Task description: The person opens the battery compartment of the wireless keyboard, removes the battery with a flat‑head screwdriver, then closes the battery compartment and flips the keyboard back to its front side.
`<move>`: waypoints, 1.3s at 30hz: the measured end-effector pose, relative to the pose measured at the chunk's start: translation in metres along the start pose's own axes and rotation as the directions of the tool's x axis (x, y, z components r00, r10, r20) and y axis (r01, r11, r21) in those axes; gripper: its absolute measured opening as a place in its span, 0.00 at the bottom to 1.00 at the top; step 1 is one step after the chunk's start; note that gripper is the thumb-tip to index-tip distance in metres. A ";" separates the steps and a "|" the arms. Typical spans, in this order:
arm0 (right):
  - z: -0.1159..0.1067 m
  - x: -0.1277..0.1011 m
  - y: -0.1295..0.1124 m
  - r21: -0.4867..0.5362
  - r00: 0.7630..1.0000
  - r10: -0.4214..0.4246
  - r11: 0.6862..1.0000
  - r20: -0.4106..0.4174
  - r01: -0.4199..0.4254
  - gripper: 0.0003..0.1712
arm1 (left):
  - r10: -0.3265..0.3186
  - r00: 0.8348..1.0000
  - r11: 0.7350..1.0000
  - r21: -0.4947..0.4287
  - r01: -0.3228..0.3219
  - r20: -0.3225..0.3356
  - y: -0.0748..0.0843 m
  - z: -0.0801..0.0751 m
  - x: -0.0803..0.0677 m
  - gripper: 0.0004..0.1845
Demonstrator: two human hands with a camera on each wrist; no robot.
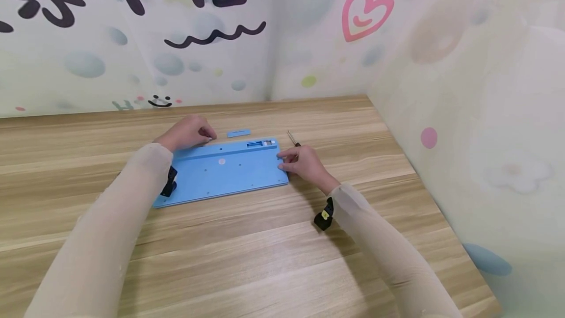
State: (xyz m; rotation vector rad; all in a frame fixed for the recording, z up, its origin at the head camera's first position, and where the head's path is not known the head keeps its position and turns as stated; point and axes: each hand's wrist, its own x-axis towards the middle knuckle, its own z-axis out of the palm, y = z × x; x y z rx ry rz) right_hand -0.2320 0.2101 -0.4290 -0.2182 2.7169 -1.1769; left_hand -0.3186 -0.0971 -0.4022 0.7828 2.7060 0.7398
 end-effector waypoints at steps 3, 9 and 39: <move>0.000 0.000 0.000 0.003 1.000 0.002 1.000 -0.001 -0.002 0.15 | -0.007 1.000 1.000 -0.007 0.007 -0.001 0.001 0.000 0.000 0.10; -0.001 -0.001 0.000 0.005 1.000 -0.007 1.000 0.000 0.007 0.15 | -0.010 1.000 1.000 -0.027 0.010 -0.016 0.001 0.001 0.000 0.11; 0.000 -0.001 -0.001 0.003 1.000 -0.013 1.000 -0.002 0.013 0.15 | -0.032 0.994 0.994 -0.104 0.021 -0.102 0.027 0.002 -0.026 0.11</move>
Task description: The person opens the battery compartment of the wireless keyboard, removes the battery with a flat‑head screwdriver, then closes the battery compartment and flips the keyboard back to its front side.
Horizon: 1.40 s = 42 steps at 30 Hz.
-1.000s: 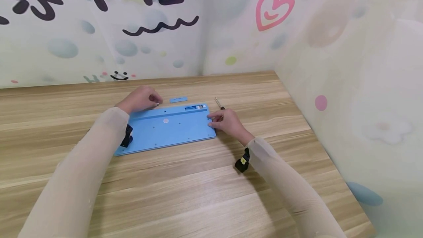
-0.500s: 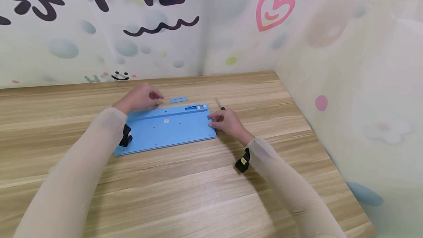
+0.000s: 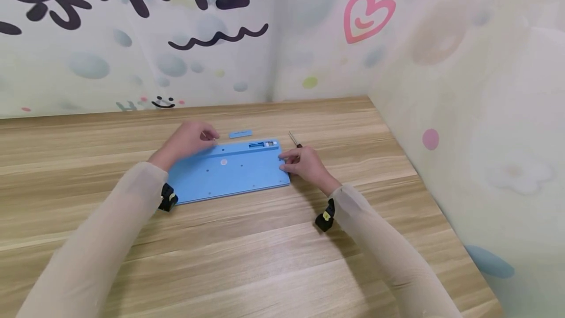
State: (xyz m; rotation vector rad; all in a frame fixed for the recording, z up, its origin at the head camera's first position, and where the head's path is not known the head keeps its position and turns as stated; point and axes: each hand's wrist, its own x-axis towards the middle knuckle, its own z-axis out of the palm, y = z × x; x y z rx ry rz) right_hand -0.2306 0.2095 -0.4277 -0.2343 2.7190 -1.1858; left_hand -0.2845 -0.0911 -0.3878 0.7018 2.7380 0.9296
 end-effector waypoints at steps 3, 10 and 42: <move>0.000 0.000 0.000 -0.001 1.000 0.002 1.000 -0.002 -0.002 0.15 | -0.039 0.999 0.999 -0.005 0.039 -0.028 0.001 0.005 -0.008 0.12; 0.000 -0.001 0.000 0.003 1.000 -0.008 1.000 0.002 0.008 0.15 | -0.120 0.987 0.992 -0.044 0.116 -0.111 0.000 0.015 -0.019 0.13; -0.005 0.005 -0.012 -0.022 0.997 0.043 0.999 0.063 -0.042 0.15 | -0.182 0.966 0.976 -0.151 0.155 -0.186 -0.008 0.025 -0.034 0.15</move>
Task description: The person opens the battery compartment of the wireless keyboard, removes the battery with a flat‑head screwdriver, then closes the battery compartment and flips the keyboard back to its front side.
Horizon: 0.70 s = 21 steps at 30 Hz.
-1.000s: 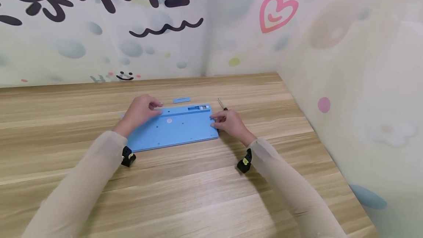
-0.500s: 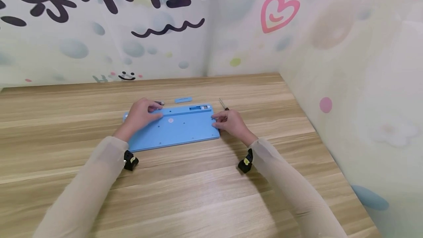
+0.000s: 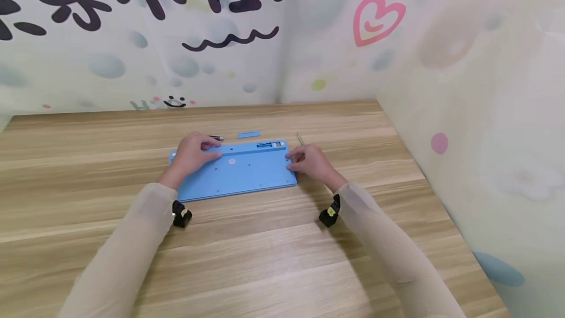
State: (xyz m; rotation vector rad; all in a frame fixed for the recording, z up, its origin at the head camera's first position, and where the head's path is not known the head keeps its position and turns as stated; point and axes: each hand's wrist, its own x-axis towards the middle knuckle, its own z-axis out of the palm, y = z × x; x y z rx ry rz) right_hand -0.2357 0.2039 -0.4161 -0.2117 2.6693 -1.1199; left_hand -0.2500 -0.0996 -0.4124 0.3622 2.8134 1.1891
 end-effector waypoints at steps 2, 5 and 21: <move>-0.002 0.003 -0.004 -0.014 1.000 -0.006 1.000 0.008 0.006 0.14 | -0.003 1.000 1.000 0.002 0.003 0.000 0.000 0.000 0.000 0.15; -0.006 0.009 -0.011 -0.022 1.000 -0.013 1.000 0.018 0.013 0.14 | -0.009 1.000 1.000 0.003 0.009 -0.001 0.000 0.000 0.000 0.15; -0.023 0.062 -0.055 -0.077 0.997 -0.029 0.996 0.070 0.034 0.15 | -0.011 1.000 1.000 0.007 0.011 -0.013 -0.005 0.000 0.003 0.14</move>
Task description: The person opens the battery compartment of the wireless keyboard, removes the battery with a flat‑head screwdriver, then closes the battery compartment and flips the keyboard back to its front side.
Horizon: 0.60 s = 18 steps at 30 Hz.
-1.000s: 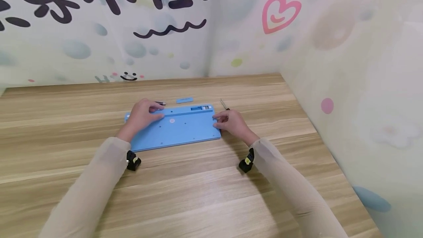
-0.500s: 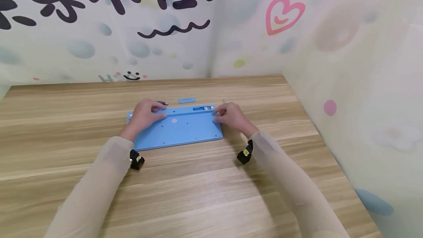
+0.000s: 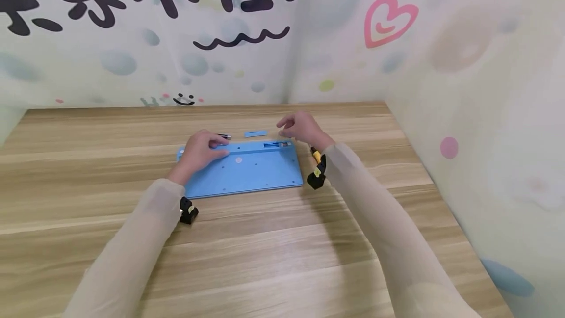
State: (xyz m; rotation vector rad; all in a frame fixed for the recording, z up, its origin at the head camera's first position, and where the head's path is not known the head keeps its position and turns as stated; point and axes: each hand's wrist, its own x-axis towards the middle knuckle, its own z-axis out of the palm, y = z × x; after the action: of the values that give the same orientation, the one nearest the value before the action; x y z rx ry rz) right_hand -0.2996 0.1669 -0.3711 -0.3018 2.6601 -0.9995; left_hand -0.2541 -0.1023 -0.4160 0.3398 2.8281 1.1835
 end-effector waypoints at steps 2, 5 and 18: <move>-0.002 0.008 -0.002 0.017 1.000 -0.008 1.000 0.023 0.008 0.16 | 0.000 1.000 1.000 -0.002 0.000 -0.002 0.002 0.000 0.000 0.14; -0.002 0.021 -0.006 0.037 0.997 -0.049 0.998 0.068 0.046 0.15 | 0.002 1.000 1.000 -0.004 -0.002 -0.006 0.003 -0.001 -0.002 0.14; 0.012 0.055 -0.018 -0.015 0.977 -0.111 0.993 0.182 0.116 0.12 | -0.003 1.000 1.000 0.005 0.003 -0.001 -0.001 -0.001 0.002 0.13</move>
State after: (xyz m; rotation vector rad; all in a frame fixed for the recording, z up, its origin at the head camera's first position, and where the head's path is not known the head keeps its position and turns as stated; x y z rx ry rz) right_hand -0.3455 0.1307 -0.3781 -0.5300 2.5161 -0.9238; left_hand -0.2559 -0.1030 -0.4161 0.3349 2.8325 1.1760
